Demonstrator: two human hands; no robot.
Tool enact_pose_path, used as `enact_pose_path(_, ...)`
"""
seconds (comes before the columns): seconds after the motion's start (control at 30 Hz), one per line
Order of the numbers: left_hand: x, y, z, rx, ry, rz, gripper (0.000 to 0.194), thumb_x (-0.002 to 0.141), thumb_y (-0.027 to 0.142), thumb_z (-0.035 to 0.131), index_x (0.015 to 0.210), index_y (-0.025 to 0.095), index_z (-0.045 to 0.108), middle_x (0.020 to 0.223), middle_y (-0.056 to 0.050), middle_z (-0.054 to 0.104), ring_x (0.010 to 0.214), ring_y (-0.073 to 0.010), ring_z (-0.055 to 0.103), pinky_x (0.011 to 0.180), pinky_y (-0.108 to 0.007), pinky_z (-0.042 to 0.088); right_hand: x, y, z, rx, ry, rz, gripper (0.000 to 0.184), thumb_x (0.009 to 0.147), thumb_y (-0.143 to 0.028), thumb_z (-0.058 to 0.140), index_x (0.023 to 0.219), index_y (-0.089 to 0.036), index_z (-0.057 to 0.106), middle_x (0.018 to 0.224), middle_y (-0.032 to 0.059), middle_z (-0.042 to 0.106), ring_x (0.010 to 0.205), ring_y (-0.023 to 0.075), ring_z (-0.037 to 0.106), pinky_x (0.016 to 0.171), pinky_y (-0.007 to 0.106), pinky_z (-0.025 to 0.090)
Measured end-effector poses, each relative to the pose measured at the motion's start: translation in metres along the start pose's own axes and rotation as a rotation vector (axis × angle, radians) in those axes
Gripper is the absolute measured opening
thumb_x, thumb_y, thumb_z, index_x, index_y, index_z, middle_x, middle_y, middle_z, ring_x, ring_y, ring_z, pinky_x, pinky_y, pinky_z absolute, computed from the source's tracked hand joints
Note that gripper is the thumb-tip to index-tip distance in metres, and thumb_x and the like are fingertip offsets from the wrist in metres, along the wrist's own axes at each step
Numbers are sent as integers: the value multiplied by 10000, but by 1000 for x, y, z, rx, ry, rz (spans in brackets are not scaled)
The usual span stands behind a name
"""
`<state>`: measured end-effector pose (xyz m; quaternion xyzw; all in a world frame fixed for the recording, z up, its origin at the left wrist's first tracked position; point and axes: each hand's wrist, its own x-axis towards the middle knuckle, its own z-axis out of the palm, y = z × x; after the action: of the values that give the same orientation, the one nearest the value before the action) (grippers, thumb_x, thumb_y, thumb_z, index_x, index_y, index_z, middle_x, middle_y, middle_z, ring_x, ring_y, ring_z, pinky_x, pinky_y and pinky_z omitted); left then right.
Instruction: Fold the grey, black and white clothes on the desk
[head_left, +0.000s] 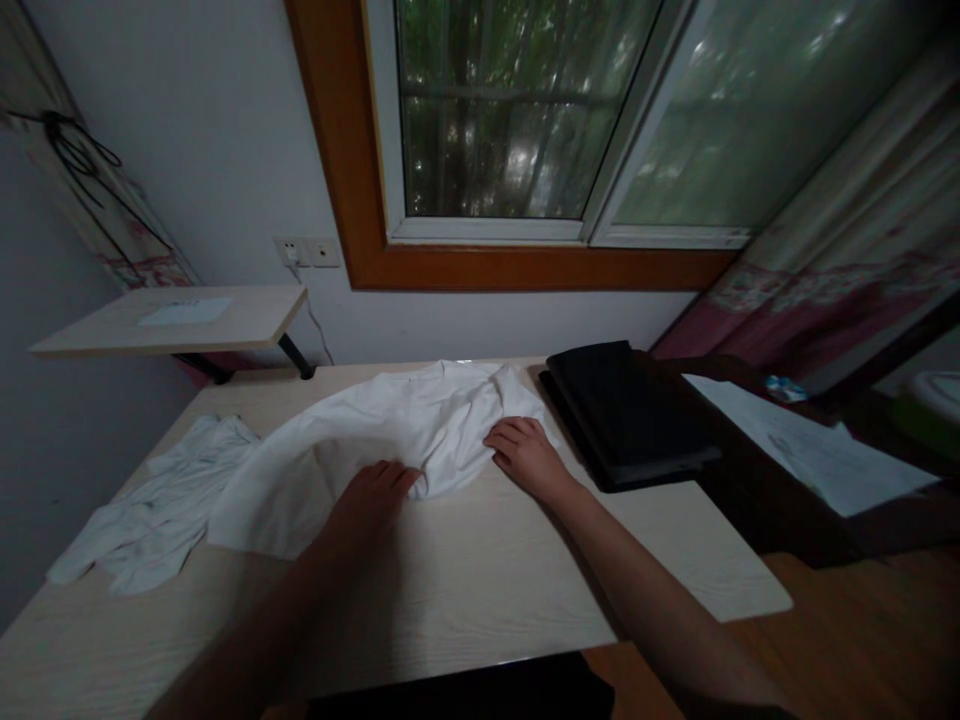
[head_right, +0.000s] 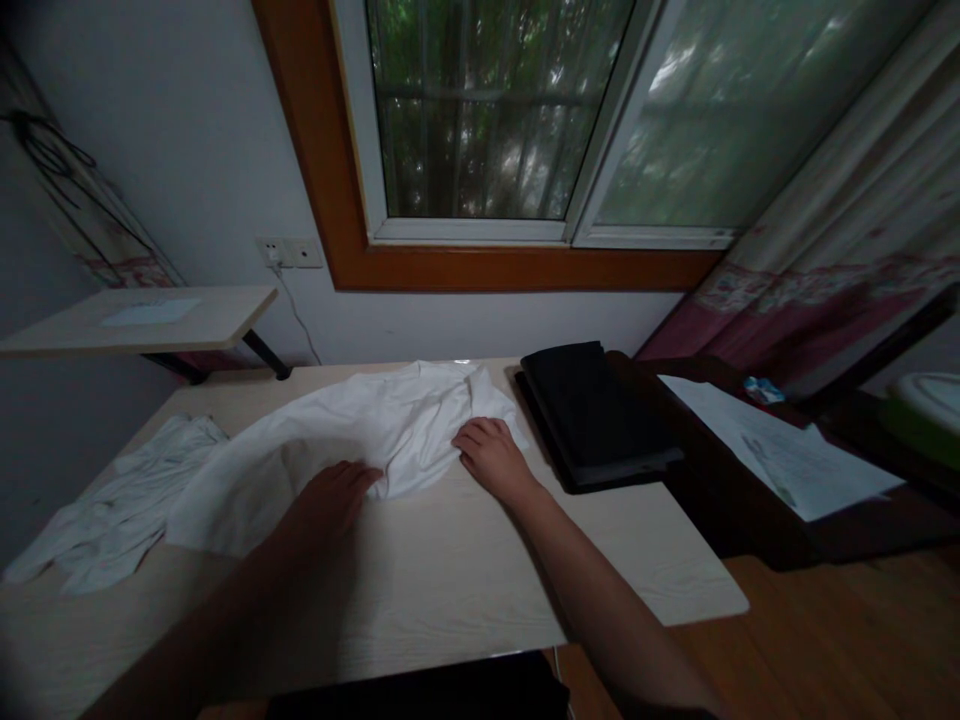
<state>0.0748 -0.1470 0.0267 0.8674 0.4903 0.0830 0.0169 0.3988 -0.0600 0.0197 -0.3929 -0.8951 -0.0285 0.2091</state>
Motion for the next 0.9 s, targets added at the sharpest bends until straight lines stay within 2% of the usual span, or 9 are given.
enact_pose_path(0.17,3,-28,-5,-121,95,-149,420,913,104,484,1298,198,622,1242,-113,676,1131,-259,646,1008,-418,509,6,2,-5,158,144,29,224,906,-121,627,1066,-235,733,1113,80,749,1242,280,592,1082,475,383)
enact_pose_path(0.23,5,-37,-13,-194,150,-232,411,900,133,501,1284,216,624,1216,-94,685,1099,-249,664,972,-397,528,10,2,-13,288,182,41,204,933,-160,598,1071,-225,733,1096,85,746,1159,264,636,1035,440,427)
enact_pose_path(0.3,8,-43,-23,-250,258,-308,424,890,173,527,1301,234,609,1242,-81,681,1096,-246,669,961,-391,532,13,0,-23,448,183,73,189,959,-227,581,1058,-221,742,1038,78,745,1007,237,671,926,384,477)
enact_pose_path(0.37,10,-48,-33,-294,383,-382,454,889,227,560,1343,240,586,1244,-73,682,1072,-241,672,942,-380,536,17,-2,-34,623,171,153,190,962,-297,593,1009,-217,759,960,60,739,882,212,665,815,335,486)
enact_pose_path(0.43,12,-54,-41,-331,463,-449,463,900,297,589,1359,237,585,1165,-59,699,959,-220,684,880,-354,545,21,-2,-45,820,179,282,187,924,-351,646,945,-211,768,889,39,729,816,198,651,752,309,476)
enact_pose_path(0.57,18,-68,-45,-339,497,-481,458,922,439,610,1332,234,614,1016,-22,704,709,-166,632,764,-313,534,33,5,-57,1170,201,488,221,825,-421,740,888,-209,761,864,24,723,792,190,638,736,300,477)
enact_pose_path(0.7,28,-83,-34,-158,496,-403,428,968,447,561,1327,220,612,1030,-52,705,808,-201,652,826,-329,522,49,16,-49,1150,220,542,292,802,-489,747,878,-208,758,914,46,743,850,202,647,800,319,493)
enact_pose_path(0.8,35,-87,-24,75,511,-345,362,980,383,541,1266,185,643,1064,-110,682,980,-268,647,911,-379,503,55,23,-32,1025,192,513,306,834,-494,716,929,-208,765,934,50,754,878,211,657,830,329,494)
enact_pose_path(0.9,38,-81,-16,238,548,-364,274,972,318,546,1173,186,679,1004,-116,657,950,-282,637,850,-381,504,53,26,-18,832,229,481,268,916,-446,631,963,-218,763,956,50,757,903,219,661,832,333,489)
